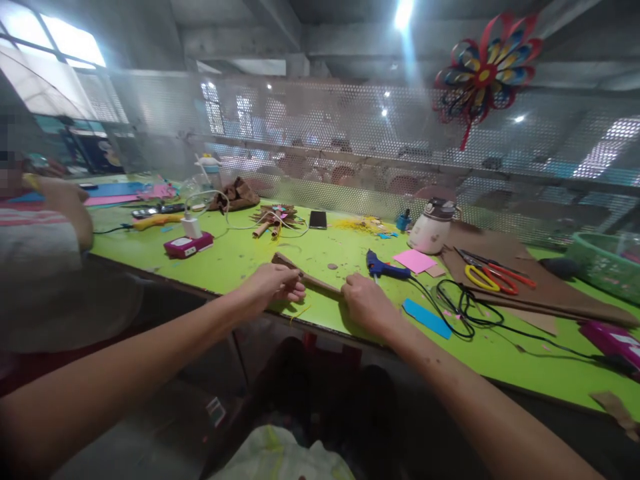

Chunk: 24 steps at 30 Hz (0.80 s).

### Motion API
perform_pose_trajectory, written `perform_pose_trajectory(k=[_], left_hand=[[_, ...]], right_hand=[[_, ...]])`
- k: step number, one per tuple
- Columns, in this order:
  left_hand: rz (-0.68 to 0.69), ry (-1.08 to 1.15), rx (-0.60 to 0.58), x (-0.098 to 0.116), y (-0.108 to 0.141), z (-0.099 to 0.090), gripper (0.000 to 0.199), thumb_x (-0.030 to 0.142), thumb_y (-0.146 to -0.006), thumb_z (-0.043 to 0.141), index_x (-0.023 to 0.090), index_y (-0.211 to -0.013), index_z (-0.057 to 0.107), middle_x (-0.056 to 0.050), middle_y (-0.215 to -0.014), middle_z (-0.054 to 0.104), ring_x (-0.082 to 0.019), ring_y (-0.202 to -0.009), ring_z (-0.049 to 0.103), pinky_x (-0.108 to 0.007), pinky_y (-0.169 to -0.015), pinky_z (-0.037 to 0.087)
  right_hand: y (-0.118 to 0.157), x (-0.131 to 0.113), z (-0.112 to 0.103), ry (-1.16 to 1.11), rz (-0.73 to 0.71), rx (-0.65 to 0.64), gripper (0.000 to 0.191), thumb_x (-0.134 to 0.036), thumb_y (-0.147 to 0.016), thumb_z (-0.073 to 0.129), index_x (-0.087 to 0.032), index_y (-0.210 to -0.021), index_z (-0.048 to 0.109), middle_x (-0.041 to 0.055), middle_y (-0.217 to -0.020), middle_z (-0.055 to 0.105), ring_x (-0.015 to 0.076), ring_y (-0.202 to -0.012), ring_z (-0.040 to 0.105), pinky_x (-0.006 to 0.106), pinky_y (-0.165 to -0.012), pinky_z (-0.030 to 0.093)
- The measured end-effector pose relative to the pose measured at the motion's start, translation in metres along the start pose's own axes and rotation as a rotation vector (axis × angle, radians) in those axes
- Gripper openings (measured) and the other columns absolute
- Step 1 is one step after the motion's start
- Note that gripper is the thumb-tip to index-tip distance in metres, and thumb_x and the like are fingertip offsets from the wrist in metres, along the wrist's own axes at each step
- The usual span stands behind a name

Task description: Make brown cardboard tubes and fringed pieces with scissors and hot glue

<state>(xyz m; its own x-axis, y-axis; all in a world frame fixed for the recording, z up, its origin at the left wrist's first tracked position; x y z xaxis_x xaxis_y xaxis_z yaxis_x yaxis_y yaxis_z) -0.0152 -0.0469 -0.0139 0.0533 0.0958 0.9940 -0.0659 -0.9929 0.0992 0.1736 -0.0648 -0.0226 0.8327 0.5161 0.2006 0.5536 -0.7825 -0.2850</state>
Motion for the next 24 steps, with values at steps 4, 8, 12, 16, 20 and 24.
perform_pose_trajectory(k=[4,8,12,16,20,24], left_hand=[[0.377,-0.283,-0.019,0.016,0.0,-0.004,0.005,0.017,-0.073,0.065,0.017,-0.074,0.07,-0.007,-0.082,0.069,-0.019,-0.083,0.062,-0.035,-0.084,0.048],[1.007,-0.935,-0.196,0.016,-0.013,0.02,0.015,0.02,-0.082,0.059,0.016,-0.09,0.071,-0.009,-0.091,0.069,-0.019,-0.087,0.06,-0.034,-0.086,0.045],[1.12,-1.062,-0.299,-0.002,-0.033,0.025,0.02,0.024,-0.088,0.053,0.016,-0.086,0.072,-0.007,-0.082,0.07,-0.015,-0.076,0.06,-0.026,-0.072,0.046],[1.134,-0.994,-0.341,-0.006,-0.04,0.02,0.024,0.025,-0.09,0.05,0.016,-0.088,0.072,-0.008,-0.08,0.069,-0.014,-0.074,0.06,-0.024,-0.068,0.045],[1.121,-0.948,-0.381,-0.006,-0.039,0.017,0.025,0.025,-0.091,0.049,0.015,-0.089,0.072,-0.008,-0.081,0.068,-0.014,-0.075,0.06,-0.024,-0.068,0.046],[1.091,-0.948,-0.412,-0.007,-0.042,0.017,0.024,0.024,-0.091,0.048,0.015,-0.092,0.071,-0.008,-0.083,0.067,-0.014,-0.076,0.06,-0.025,-0.068,0.047]], right_hand=[[0.001,0.003,0.004,-0.056,0.01,-0.023,0.016,-0.016,-0.086,0.053,-0.013,-0.074,0.065,0.0087,-0.079,0.06,0.0176,-0.071,0.054,0.029,-0.06,0.031],[-0.001,0.011,0.008,-0.119,0.006,-0.051,0.017,-0.019,-0.086,0.055,-0.014,-0.075,0.066,0.0083,-0.08,0.061,0.0176,-0.071,0.056,0.028,-0.06,0.033],[-0.004,0.018,0.01,-0.191,-0.002,-0.073,0.016,-0.02,-0.087,0.055,-0.015,-0.079,0.069,0.0067,-0.078,0.061,0.0174,-0.072,0.057,0.027,-0.062,0.036],[-0.002,0.021,0.01,-0.281,-0.004,-0.054,0.015,-0.022,-0.088,0.055,-0.015,-0.091,0.069,0.0074,-0.082,0.061,0.0188,-0.077,0.058,0.027,-0.066,0.04],[0.007,0.021,0.006,-0.384,-0.026,0.08,0.017,-0.021,-0.089,0.054,-0.014,-0.097,0.067,0.0095,-0.083,0.06,0.0204,-0.076,0.055,0.031,-0.067,0.042],[0.018,0.021,0.006,-0.422,-0.043,0.141,0.023,-0.021,-0.093,0.046,-0.013,-0.097,0.067,0.0099,-0.082,0.059,0.0191,-0.073,0.053,0.03,-0.064,0.041]])
Point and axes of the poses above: each hand's wrist, its own y-axis away from the middle knuckle, its own z-axis out of the palm, x = y × z, the point moved 4 cm from there along -y, towards the middle knuckle
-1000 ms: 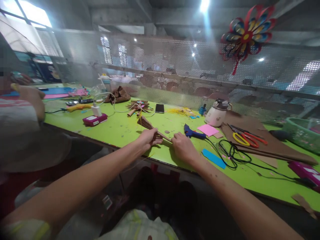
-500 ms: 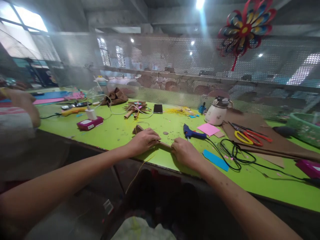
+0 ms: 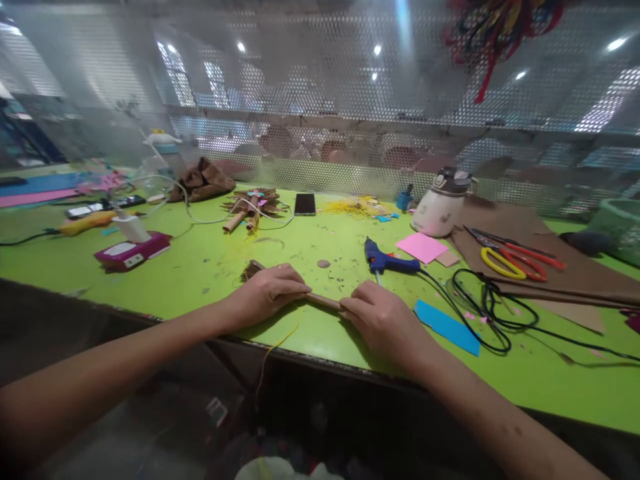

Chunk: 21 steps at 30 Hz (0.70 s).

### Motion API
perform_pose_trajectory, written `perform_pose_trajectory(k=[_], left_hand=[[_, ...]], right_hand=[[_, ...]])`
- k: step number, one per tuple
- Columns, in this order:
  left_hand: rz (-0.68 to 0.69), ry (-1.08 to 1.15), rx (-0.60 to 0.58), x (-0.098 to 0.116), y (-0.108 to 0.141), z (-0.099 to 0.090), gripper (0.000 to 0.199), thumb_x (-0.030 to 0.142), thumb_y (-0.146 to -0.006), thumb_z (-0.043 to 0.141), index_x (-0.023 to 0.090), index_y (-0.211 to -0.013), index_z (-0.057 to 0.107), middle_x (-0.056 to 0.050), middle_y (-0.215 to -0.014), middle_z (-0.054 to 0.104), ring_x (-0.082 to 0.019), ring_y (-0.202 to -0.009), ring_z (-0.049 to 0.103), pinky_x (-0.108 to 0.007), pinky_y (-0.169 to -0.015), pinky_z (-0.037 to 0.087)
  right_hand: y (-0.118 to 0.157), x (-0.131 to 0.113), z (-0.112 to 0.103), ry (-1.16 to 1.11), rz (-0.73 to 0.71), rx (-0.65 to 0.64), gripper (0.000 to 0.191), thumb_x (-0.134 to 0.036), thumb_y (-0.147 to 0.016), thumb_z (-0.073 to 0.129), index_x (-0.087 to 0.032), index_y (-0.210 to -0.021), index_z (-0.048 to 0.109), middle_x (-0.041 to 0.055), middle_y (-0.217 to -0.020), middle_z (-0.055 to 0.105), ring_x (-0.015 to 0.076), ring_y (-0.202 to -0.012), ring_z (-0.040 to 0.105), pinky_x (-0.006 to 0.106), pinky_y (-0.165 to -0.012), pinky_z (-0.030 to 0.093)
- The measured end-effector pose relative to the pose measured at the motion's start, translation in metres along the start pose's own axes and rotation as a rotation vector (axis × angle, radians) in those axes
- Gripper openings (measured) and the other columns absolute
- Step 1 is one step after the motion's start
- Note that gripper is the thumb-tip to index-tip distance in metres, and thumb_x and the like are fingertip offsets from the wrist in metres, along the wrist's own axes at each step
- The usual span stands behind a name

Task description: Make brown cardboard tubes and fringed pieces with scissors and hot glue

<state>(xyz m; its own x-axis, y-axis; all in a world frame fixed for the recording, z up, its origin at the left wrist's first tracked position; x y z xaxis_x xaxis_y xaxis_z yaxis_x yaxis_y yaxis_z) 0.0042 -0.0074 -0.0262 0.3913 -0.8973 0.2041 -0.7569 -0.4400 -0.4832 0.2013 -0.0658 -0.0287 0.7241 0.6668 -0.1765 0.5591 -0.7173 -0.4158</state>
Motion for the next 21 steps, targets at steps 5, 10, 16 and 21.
perform_pose_trajectory(k=[5,10,16,21], left_hand=[[-0.031,-0.01,-0.052,-0.004,-0.003,0.002,0.025,0.023,-0.092,0.046,0.016,-0.095,0.07,-0.007,-0.084,0.064,-0.015,-0.079,0.056,-0.026,-0.07,0.045],[-0.07,-0.092,-0.079,0.001,-0.007,0.0,0.029,0.024,-0.094,0.041,0.016,-0.092,0.069,-0.009,-0.088,0.057,-0.018,-0.083,0.049,-0.029,-0.07,0.042],[-0.101,-0.144,-0.124,0.004,-0.009,0.002,0.033,0.026,-0.095,0.036,0.015,-0.094,0.067,-0.009,-0.088,0.052,-0.019,-0.083,0.044,-0.031,-0.071,0.04],[-0.095,-0.165,-0.149,0.004,-0.009,0.004,0.034,0.027,-0.096,0.034,0.014,-0.099,0.066,-0.008,-0.088,0.051,-0.019,-0.083,0.042,-0.034,-0.076,0.04]], right_hand=[[0.005,0.003,0.0,0.008,0.005,-0.014,0.024,-0.018,-0.093,0.043,-0.012,-0.095,0.066,0.0105,-0.08,0.058,0.0192,-0.073,0.051,0.03,-0.062,0.041],[0.001,0.011,0.001,-0.01,0.023,-0.016,0.024,-0.017,-0.092,0.043,-0.012,-0.091,0.067,0.0096,-0.078,0.057,0.0176,-0.068,0.05,0.029,-0.059,0.04],[-0.004,0.018,0.0,0.013,-0.031,-0.049,0.024,-0.017,-0.093,0.043,-0.012,-0.087,0.066,0.0086,-0.073,0.055,0.0193,-0.07,0.046,0.03,-0.059,0.037],[-0.006,0.012,-0.003,0.042,-0.063,-0.033,0.024,-0.015,-0.093,0.041,-0.012,-0.091,0.065,0.0103,-0.078,0.057,0.0205,-0.073,0.045,0.034,-0.063,0.039]])
Point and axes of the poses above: each hand's wrist, its own y-axis away from the middle knuckle, its own z-axis out of the palm, x = y × z, the point moved 4 cm from there along -y, towards the middle knuckle
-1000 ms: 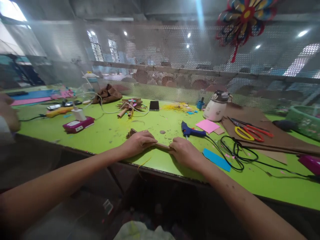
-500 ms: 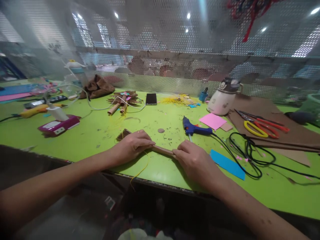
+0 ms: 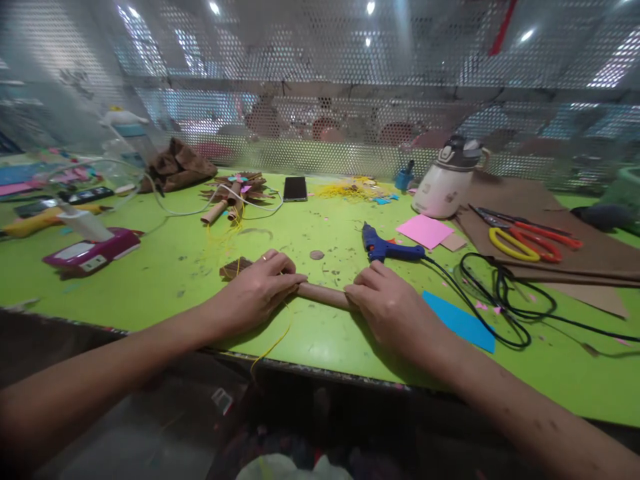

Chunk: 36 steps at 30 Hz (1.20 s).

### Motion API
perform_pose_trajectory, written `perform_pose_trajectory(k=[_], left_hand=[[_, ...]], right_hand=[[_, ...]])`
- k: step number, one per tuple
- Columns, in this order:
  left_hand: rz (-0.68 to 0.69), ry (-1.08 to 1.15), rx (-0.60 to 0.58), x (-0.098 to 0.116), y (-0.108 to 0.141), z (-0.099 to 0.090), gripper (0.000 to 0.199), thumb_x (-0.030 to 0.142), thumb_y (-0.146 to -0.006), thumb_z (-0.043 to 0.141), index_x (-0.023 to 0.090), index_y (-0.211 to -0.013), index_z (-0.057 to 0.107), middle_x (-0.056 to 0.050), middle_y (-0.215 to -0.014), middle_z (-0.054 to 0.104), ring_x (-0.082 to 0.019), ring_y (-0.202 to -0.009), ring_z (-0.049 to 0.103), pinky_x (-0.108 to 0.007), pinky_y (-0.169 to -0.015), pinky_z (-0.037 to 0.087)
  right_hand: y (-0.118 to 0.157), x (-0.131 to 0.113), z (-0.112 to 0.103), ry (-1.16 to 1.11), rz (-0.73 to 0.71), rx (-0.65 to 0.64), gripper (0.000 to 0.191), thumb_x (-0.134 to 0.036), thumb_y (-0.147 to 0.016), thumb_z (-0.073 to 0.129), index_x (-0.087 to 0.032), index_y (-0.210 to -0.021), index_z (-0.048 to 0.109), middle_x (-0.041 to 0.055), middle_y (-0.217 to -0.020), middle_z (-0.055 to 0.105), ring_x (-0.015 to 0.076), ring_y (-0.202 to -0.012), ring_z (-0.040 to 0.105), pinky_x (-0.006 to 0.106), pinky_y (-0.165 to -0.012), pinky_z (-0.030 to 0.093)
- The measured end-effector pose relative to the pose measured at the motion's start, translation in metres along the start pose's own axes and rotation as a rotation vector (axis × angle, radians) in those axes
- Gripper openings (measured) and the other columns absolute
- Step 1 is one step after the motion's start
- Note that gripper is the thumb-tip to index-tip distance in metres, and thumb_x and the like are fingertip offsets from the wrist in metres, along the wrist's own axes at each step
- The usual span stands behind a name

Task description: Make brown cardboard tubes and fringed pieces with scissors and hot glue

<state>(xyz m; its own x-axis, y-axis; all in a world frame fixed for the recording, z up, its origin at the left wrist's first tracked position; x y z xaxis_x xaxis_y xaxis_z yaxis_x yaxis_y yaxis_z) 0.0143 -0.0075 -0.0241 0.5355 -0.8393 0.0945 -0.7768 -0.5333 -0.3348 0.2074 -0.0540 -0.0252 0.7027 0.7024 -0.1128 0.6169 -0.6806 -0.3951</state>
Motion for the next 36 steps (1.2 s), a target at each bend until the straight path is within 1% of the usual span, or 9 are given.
perform_pose_trajectory(k=[3,6,11,19,23,26,28,32,36], left_hand=[[-0.009,-0.009,-0.006,0.001,0.0,0.0,0.035,0.027,-0.096,0.033,0.015,-0.099,0.066,-0.008,-0.09,0.05,-0.019,-0.084,0.041,-0.034,-0.077,0.039],[-0.012,-0.003,-0.01,0.0,-0.001,-0.001,0.034,0.027,-0.096,0.033,0.016,-0.099,0.066,-0.009,-0.092,0.051,-0.02,-0.086,0.042,-0.034,-0.076,0.039],[0.012,0.012,-0.022,-0.003,-0.002,-0.001,0.035,0.028,-0.096,0.033,0.018,-0.1,0.066,-0.009,-0.093,0.053,-0.02,-0.089,0.043,-0.034,-0.077,0.039],[0.006,0.006,-0.043,-0.002,-0.003,-0.003,0.036,0.033,-0.096,0.033,0.018,-0.108,0.063,-0.01,-0.101,0.054,-0.021,-0.094,0.045,-0.036,-0.081,0.041],[-0.014,0.061,0.077,-0.01,0.0,-0.009,0.03,0.024,-0.093,0.04,0.019,-0.116,0.06,-0.01,-0.102,0.053,-0.02,-0.095,0.046,-0.036,-0.083,0.042],[-0.002,0.059,0.141,-0.013,0.007,-0.016,0.028,0.018,-0.091,0.043,0.019,-0.11,0.063,-0.009,-0.102,0.056,-0.02,-0.095,0.047,-0.037,-0.085,0.042],[0.007,0.018,0.13,-0.013,0.01,-0.018,0.027,0.018,-0.091,0.042,0.018,-0.105,0.065,-0.01,-0.108,0.057,-0.022,-0.1,0.046,-0.04,-0.087,0.042],[0.002,-0.018,0.11,-0.008,0.011,-0.02,0.03,0.017,-0.091,0.041,0.017,-0.113,0.061,-0.01,-0.131,0.05,-0.025,-0.12,0.038,-0.043,-0.098,0.038],[0.069,-0.002,0.042,-0.003,0.011,-0.017,0.03,0.024,-0.092,0.041,0.02,-0.114,0.062,-0.007,-0.134,0.05,-0.023,-0.126,0.037,-0.042,-0.103,0.036]], right_hand=[[-0.002,-0.012,0.0,0.021,-0.028,0.016,0.021,-0.013,-0.092,0.043,-0.013,-0.099,0.063,0.0115,-0.084,0.06,0.0218,-0.078,0.046,0.037,-0.069,0.041],[-0.003,-0.019,0.004,0.039,-0.008,0.008,0.021,-0.012,-0.091,0.043,-0.014,-0.099,0.062,0.0114,-0.084,0.06,0.0219,-0.078,0.047,0.037,-0.068,0.042],[-0.001,-0.016,0.01,0.013,0.04,0.018,0.023,-0.012,-0.092,0.041,-0.015,-0.091,0.063,0.0112,-0.08,0.058,0.0226,-0.078,0.047,0.037,-0.068,0.043],[-0.002,-0.009,0.012,-0.068,0.076,0.026,0.022,-0.01,-0.091,0.044,-0.016,-0.098,0.063,0.0091,-0.081,0.058,0.021,-0.078,0.049,0.034,-0.067,0.043],[-0.002,-0.006,0.013,-0.065,0.099,0.038,0.021,-0.01,-0.091,0.044,-0.014,-0.09,0.065,0.0091,-0.08,0.057,0.0208,-0.079,0.048,0.034,-0.068,0.043],[-0.003,-0.006,0.014,-0.061,0.088,0.042,0.022,-0.01,-0.091,0.043,-0.013,-0.089,0.065,0.0096,-0.081,0.057,0.0211,-0.081,0.048,0.034,-0.069,0.043],[-0.003,-0.007,0.015,-0.06,0.08,0.048,0.022,-0.01,-0.092,0.043,-0.013,-0.089,0.065,0.0094,-0.081,0.057,0.021,-0.081,0.048,0.034,-0.069,0.043],[-0.003,-0.007,0.015,-0.055,0.094,0.06,0.022,-0.012,-0.092,0.044,-0.014,-0.086,0.065,0.0085,-0.08,0.056,0.0202,-0.08,0.048,0.033,-0.069,0.042],[-0.003,-0.005,0.015,-0.08,0.095,0.083,0.025,-0.016,-0.094,0.043,-0.015,-0.088,0.067,0.0078,-0.08,0.056,0.0195,-0.079,0.05,0.033,-0.068,0.043]])
Point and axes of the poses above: each hand's wrist, its own y-axis away from the middle knuckle, its own z-axis out of the palm, x = y × z, the point moved 4 cm from there along -y, towards the middle knuckle
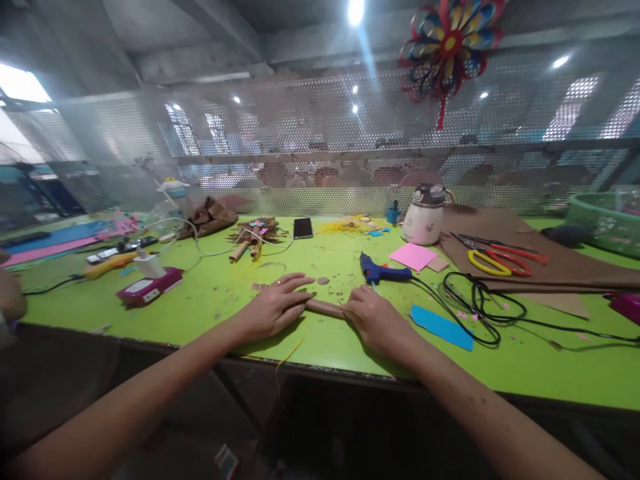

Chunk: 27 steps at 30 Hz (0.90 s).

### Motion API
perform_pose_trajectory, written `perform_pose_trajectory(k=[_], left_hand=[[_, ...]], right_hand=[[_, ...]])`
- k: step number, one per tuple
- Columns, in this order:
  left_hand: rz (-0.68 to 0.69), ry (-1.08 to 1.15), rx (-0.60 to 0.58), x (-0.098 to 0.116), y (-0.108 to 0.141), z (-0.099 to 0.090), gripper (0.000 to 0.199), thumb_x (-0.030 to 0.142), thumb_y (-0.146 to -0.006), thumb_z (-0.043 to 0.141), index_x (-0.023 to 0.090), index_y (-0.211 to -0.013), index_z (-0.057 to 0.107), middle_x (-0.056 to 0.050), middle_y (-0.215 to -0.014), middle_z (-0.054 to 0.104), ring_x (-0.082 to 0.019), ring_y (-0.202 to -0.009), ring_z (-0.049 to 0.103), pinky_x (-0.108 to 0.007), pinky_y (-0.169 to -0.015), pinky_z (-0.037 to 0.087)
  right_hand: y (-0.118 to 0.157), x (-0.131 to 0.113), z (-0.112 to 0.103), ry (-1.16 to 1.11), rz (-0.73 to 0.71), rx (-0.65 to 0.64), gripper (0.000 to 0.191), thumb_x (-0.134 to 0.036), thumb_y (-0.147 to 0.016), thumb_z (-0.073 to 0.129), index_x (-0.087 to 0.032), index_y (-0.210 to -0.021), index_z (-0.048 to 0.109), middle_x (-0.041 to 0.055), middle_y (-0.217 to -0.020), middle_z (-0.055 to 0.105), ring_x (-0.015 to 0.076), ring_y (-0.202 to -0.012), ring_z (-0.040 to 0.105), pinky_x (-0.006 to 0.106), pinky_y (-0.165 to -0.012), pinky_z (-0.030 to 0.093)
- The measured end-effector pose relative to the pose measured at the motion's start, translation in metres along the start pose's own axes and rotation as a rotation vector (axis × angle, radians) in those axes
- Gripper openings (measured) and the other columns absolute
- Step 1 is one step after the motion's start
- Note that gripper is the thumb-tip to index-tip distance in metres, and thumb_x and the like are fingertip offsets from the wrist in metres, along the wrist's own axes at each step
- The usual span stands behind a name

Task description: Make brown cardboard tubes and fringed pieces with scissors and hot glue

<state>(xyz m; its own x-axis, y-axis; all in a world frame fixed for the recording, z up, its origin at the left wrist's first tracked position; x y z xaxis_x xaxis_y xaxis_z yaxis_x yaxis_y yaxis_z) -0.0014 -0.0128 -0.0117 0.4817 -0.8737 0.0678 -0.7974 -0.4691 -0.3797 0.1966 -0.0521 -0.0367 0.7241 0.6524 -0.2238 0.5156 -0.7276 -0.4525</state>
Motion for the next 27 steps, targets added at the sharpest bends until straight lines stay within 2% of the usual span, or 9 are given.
perform_pose_trajectory(k=[10,15,18,20,24,27], left_hand=[[-0.045,-0.02,-0.015,-0.015,0.001,0.011,0.031,0.025,-0.094,0.039,0.018,-0.106,0.066,-0.011,-0.128,0.055,-0.023,-0.123,0.042,-0.043,-0.099,0.041],[-0.056,-0.005,0.004,-0.014,0.001,0.009,0.029,0.025,-0.093,0.042,0.02,-0.106,0.067,-0.01,-0.127,0.056,-0.023,-0.122,0.043,-0.042,-0.097,0.043],[-0.052,-0.002,0.013,-0.015,0.001,0.008,0.028,0.025,-0.093,0.043,0.02,-0.107,0.067,-0.011,-0.128,0.055,-0.023,-0.121,0.043,-0.043,-0.096,0.044],[-0.052,0.002,0.013,-0.016,0.002,0.009,0.029,0.025,-0.093,0.042,0.021,-0.107,0.067,-0.01,-0.129,0.054,-0.023,-0.12,0.044,-0.043,-0.096,0.044],[-0.064,-0.007,0.011,-0.019,0.001,0.01,0.03,0.026,-0.093,0.041,0.021,-0.108,0.067,-0.011,-0.129,0.054,-0.024,-0.119,0.045,-0.044,-0.095,0.044],[-0.064,-0.003,-0.001,-0.02,0.001,0.01,0.031,0.028,-0.093,0.041,0.021,-0.109,0.067,-0.012,-0.129,0.054,-0.024,-0.12,0.045,-0.045,-0.097,0.043]], right_hand=[[0.005,0.01,-0.002,-0.038,0.044,0.012,0.027,-0.02,-0.094,0.044,-0.014,-0.085,0.068,0.0096,-0.081,0.06,0.0204,-0.079,0.052,0.034,-0.069,0.045],[0.012,0.012,-0.021,-0.012,0.04,0.099,0.026,-0.018,-0.091,0.046,-0.016,-0.076,0.066,0.0097,-0.081,0.062,0.0208,-0.08,0.054,0.035,-0.07,0.046],[0.013,0.01,-0.037,-0.004,0.007,0.175,0.021,-0.016,-0.09,0.048,-0.016,-0.082,0.067,0.0113,-0.085,0.064,0.0222,-0.084,0.055,0.038,-0.073,0.048],[0.014,0.006,-0.041,0.023,-0.018,0.144,0.02,-0.016,-0.089,0.048,-0.016,-0.085,0.068,0.0116,-0.086,0.065,0.0227,-0.085,0.054,0.038,-0.073,0.048],[0.02,-0.004,-0.036,0.074,-0.008,-0.013,0.023,-0.017,-0.091,0.046,-0.015,-0.089,0.069,0.011,-0.085,0.066,0.0218,-0.083,0.053,0.036,-0.072,0.046],[0.027,-0.006,-0.034,0.088,0.027,-0.023,0.024,-0.018,-0.092,0.045,-0.013,-0.093,0.068,0.0119,-0.088,0.065,0.022,-0.086,0.053,0.037,-0.075,0.045]])
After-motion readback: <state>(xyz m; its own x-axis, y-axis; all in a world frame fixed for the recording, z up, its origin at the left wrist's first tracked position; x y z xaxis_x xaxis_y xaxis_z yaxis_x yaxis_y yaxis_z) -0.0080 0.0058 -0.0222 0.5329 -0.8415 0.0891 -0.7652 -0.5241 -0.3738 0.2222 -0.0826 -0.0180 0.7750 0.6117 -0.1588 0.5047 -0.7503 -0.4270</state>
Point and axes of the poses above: each hand's wrist, its own y-axis away from the middle knuckle, its own z-axis out of the palm, x = y × z, the point moved 4 cm from there along -y, towards the middle knuckle
